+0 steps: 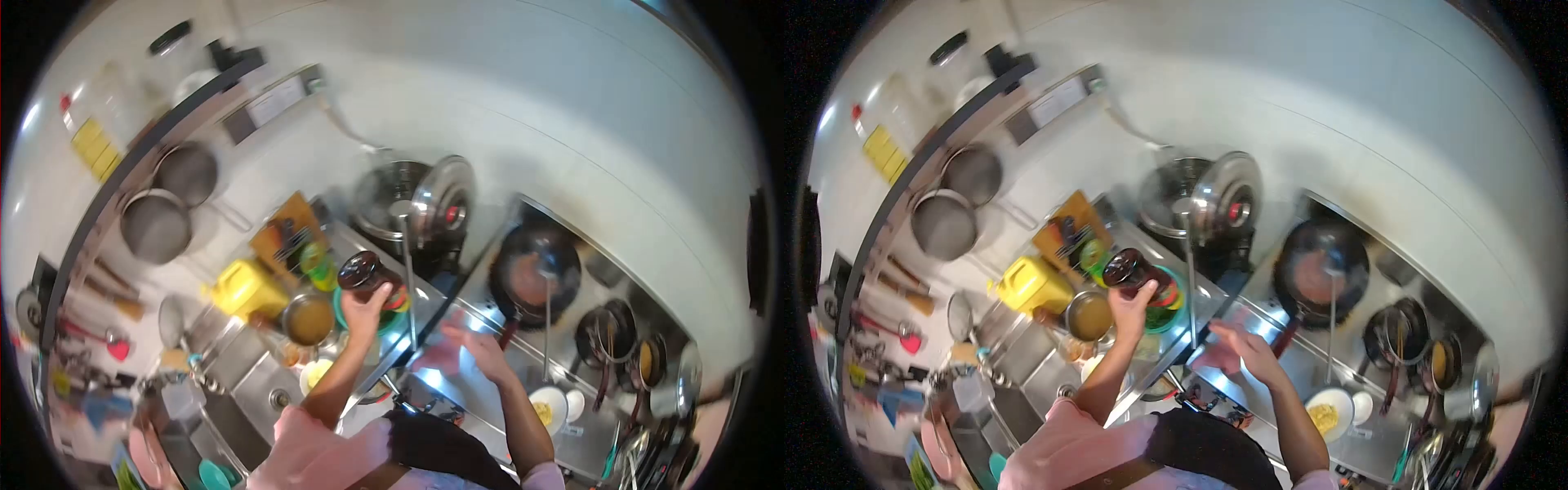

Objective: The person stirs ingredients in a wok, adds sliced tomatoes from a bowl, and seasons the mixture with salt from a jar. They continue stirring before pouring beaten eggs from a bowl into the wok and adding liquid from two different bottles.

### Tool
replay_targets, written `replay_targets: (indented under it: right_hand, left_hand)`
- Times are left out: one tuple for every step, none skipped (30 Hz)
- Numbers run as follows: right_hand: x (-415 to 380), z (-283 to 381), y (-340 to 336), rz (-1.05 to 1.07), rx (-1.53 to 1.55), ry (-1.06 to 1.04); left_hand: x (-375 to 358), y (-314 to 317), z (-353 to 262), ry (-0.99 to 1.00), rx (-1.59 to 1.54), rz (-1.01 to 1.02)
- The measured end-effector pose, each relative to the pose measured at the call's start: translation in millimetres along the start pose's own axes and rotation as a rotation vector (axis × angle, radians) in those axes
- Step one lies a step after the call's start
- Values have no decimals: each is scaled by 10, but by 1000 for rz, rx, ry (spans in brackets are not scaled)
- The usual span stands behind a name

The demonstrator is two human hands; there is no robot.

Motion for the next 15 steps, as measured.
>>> replay_targets:
  right_hand:
    - [-61, -62, -2, -29, -47, 116]
    - [-146, -110, 2, -72, -92, 233]
    - [-223, -202, -23, -106, -44, 217]
    - [-293, -302, -65, -146, 3, 204]
    - [-343, -372, -113, -188, 50, 189]
    - [-380, -389, -116, -201, 63, 209]
    - [-414, -358, -99, -219, 76, 227]
    - [-446, -341, -86, -239, 89, 243]
    - [-468, -374, -74, -240, 74, 255]
    - [-473, -428, -84, -239, 57, 266]
    - [-476, -452, -89, -240, 40, 277]
    - [-479, -447, -76, -250, 32, 287]
    - [-480, -441, -51, -259, 27, 297]
    - [-485, -438, -32, -270, 22, 307]
    - [-500, -440, -16, -282, 20, 317]
  left_hand:
    - [-34, -341, 14, -16, 55, -115]
    - [-52, -737, 40, -36, 162, -179]
    - [-31, -1043, -8, 49, 191, -263]
    - [8, -1375, 11, 97, 255, -331]
    - [61, -1552, -64, 156, 234, -403]
    - [125, -1821, 40, 150, 289, -504]
    - [215, -2075, 177, 149, 303, -533]
    - [301, -2279, 319, 149, 341, -528]
    - [363, -2450, 464, 151, 377, -521]
    - [399, -2585, 629, 117, 385, -522]
    - [427, -2704, 807, 83, 394, -522]
    - [455, -2797, 980, 48, 404, -519]
    - [454, -2893, 1168, 3, 430, -511]
    - [427, -2973, 1349, -43, 457, -502]
    - [385, -2975, 1406, -89, 485, -491]
Point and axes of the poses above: each hand's wrist, its own x-axis towards the middle knuckle, its own y-axis out of the palm, z = x × y, the point moved 2 cm from there along x, towards the middle knuckle, and after that the axes turned 15 degrees about z, right-handed, at the moved point
